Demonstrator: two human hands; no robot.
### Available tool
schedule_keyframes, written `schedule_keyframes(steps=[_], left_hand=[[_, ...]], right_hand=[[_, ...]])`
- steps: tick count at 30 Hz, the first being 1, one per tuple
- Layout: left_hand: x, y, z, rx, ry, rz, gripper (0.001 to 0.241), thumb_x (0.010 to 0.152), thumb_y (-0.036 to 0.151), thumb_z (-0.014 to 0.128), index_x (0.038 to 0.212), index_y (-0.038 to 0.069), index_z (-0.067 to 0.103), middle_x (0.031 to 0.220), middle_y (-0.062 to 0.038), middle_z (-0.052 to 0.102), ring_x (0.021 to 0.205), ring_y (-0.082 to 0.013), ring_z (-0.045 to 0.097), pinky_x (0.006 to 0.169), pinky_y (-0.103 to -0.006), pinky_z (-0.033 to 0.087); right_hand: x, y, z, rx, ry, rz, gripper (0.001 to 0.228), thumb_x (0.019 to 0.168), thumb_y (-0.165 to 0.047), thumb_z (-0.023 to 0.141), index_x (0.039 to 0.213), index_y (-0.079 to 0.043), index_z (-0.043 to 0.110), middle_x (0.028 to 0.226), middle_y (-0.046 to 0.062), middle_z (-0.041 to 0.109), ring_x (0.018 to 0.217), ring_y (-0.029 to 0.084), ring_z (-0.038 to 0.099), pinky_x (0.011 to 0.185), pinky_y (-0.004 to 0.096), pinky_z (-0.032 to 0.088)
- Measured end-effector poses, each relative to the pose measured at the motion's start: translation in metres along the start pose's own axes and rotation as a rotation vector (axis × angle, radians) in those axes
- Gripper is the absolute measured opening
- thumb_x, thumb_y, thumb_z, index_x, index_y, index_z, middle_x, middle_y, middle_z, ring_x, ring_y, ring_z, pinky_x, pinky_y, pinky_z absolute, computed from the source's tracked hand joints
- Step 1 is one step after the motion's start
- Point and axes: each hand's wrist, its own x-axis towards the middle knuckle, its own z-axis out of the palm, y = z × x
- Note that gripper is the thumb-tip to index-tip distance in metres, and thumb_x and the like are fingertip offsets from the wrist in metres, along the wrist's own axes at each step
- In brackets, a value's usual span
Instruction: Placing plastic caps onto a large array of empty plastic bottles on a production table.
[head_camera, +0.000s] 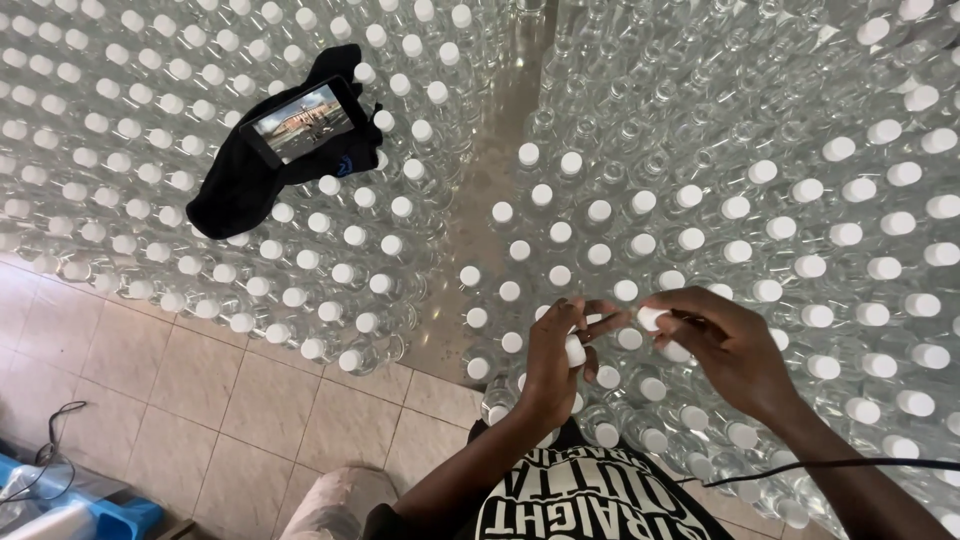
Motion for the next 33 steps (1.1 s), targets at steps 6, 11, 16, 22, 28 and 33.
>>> schedule_keyframes(steps=[6,11,16,22,28,33], left_hand=[[-0.002,0.001,-0.016,-0.004,0.044,-0.051,0.027,0.105,0.028,0.057,0.082,0.014,0.051,0.106,-0.009,0.073,0.104,-0.0300,0.080,0.041,-0.0263,0.027],[-0.011,0.005,-0.013,0.033,0.035,-0.078,0.025,0.105,0.027,0.056,0.084,0.014,0.050,0.100,-0.008,0.069,0.089,-0.0244,0.074,0.042,-0.0262,0.023],[-0.014,0.003,-0.023,0.003,-0.006,-0.106,0.028,0.108,0.031,0.057,0.085,0.016,0.051,0.086,-0.004,0.065,0.065,-0.0152,0.065,0.040,-0.0240,0.027],[-0.021,-0.001,-0.043,-0.010,-0.013,-0.085,0.032,0.114,0.036,0.054,0.090,0.014,0.054,0.064,0.003,0.048,0.045,-0.0082,0.041,0.038,-0.0268,0.027],[-0.019,-0.010,-0.062,-0.136,-0.001,0.010,0.035,0.113,0.039,0.056,0.090,0.013,0.054,0.063,0.003,0.041,0.045,-0.0078,0.036,0.037,-0.0265,0.022],[-0.020,-0.013,-0.065,-0.181,-0.011,0.097,0.034,0.114,0.036,0.053,0.089,0.013,0.054,0.065,0.001,0.040,0.048,-0.0087,0.034,0.038,-0.0257,0.023]], right_hand=[[-0.007,-0.002,-0.018,-0.083,0.100,0.238,0.026,0.103,-0.014,0.067,0.127,-0.008,0.078,0.123,0.009,0.084,0.094,0.028,0.087,0.089,0.032,0.062],[-0.007,0.001,-0.025,-0.118,0.086,0.266,0.033,0.101,-0.014,0.068,0.133,-0.014,0.075,0.120,0.011,0.085,0.114,0.024,0.085,0.095,0.035,0.064],[0.010,-0.023,-0.035,-0.239,0.239,0.333,0.035,0.095,-0.021,0.077,0.129,-0.014,0.069,0.128,0.004,0.078,0.099,0.020,0.072,0.083,0.036,0.060],[0.071,0.047,-0.118,-0.387,0.479,0.045,0.030,0.107,-0.009,0.076,0.135,-0.008,0.066,0.125,0.006,0.076,0.109,0.019,0.069,0.090,0.033,0.056],[0.189,0.152,-0.265,-0.657,0.643,-0.212,0.033,0.104,-0.007,0.088,0.134,-0.002,0.077,0.115,0.016,0.075,0.092,0.023,0.071,0.081,0.038,0.061],[0.289,0.219,-0.353,-0.902,0.636,-0.356,0.040,0.099,-0.008,0.097,0.134,0.003,0.082,0.104,0.017,0.078,0.083,0.027,0.070,0.075,0.044,0.057]])
